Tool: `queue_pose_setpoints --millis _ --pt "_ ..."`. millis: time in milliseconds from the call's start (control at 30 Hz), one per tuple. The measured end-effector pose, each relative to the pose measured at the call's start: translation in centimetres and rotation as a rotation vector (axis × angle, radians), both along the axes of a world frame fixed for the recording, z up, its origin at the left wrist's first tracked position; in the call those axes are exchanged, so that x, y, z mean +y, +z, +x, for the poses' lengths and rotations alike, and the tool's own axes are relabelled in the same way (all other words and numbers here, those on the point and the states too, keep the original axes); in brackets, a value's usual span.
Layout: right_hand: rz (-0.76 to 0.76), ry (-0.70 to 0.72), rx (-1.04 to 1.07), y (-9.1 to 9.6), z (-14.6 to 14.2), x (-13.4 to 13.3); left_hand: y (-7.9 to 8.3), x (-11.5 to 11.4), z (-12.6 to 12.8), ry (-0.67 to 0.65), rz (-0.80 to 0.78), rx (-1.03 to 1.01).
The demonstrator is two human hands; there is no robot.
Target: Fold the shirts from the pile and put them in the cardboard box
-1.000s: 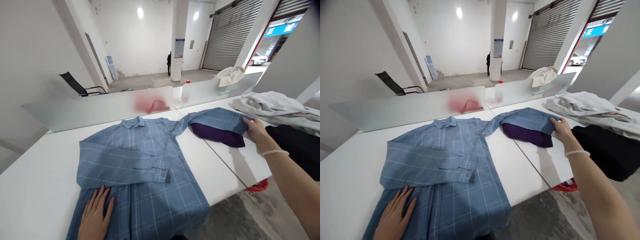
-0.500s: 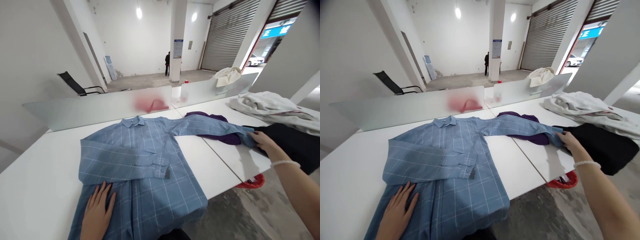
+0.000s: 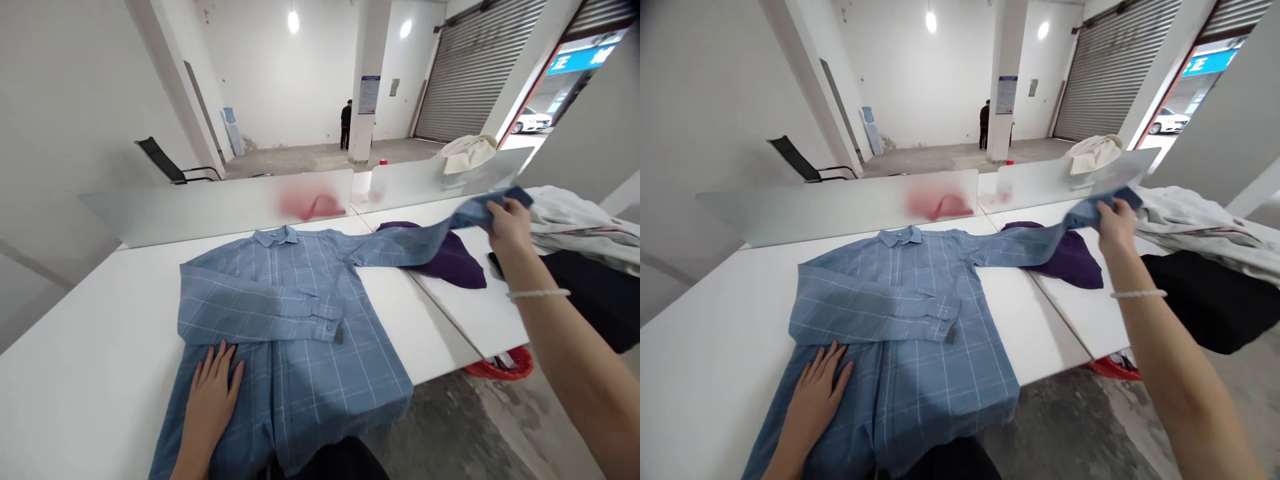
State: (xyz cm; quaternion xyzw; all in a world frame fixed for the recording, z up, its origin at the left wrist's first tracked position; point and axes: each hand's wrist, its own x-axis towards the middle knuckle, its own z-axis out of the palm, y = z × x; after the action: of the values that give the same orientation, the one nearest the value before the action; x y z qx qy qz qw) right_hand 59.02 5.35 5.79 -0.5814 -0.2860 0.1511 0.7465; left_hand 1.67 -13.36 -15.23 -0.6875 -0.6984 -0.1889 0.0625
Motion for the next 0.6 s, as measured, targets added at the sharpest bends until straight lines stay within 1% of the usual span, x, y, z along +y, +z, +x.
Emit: queue_pose_setpoints --millis 33,100,167,200,233,267,300,333,367,400,433,467,533,600 --pt "0.062 0.076 -0.039 1.6 -3.0 0.4 0.1 0.1 0.1 -0.003 -0.006 -0.01" --pt "0.139 0.32 -0.138 4.0 -10.1 0.3 0.5 0.1 0.5 -0.016 -0.025 -0.05" --pt "0.226 0.582 -0.273 5.2 -17.5 -1.6 1.3 -0.1 1.0 -0.025 -0.055 -0.145" --pt "0.246 0.759 -0.346 5.4 -20.7 -3.1 1.9 -0.5 1.1 -0.021 -0.066 -0.225" --pt "0.269 0.925 -0.45 5.3 -23.6 -4.9 2.6 -1.1 1.3 -0.003 -0.074 -0.332" --pt "0.241 1.145 -0.593 4.9 -25.9 -6.7 3.2 -1.9 1.3 0.037 -0.071 -0.469" --pt "0.205 1.382 -0.725 4.3 -27.7 -8.4 3.9 -3.0 1.2 0.103 -0.049 -0.632" --pt "0.192 1.578 -0.819 3.4 -29.0 -10.0 4.4 -4.3 1.0 0.181 -0.012 -0.815" --pt "0.181 1.73 -0.918 2.3 -29.9 -11.1 4.8 -5.7 0.7 0.258 0.033 -0.999" --pt "0.178 1.82 -1.018 1.1 -30.3 -11.9 5.1 -7.1 0.4 0.33 0.081 -1.159" --pt "0.177 1.843 -1.126 -0.4 -30.5 -12.2 5.3 -8.5 0.0 0.39 0.123 -1.279" --pt "0.17 1.809 -1.246 -2.0 -30.4 -12.2 5.3 -9.9 -0.5 0.437 0.149 -1.35" --pt "0.133 1.632 -1.471 -5.2 -29.6 -11.4 5.0 -12.0 -1.4 0.513 0.137 -1.364" --pt "0.061 1.408 -1.601 -8.2 -28.2 -10.0 4.3 -13.5 -2.3 0.574 0.067 -1.312"
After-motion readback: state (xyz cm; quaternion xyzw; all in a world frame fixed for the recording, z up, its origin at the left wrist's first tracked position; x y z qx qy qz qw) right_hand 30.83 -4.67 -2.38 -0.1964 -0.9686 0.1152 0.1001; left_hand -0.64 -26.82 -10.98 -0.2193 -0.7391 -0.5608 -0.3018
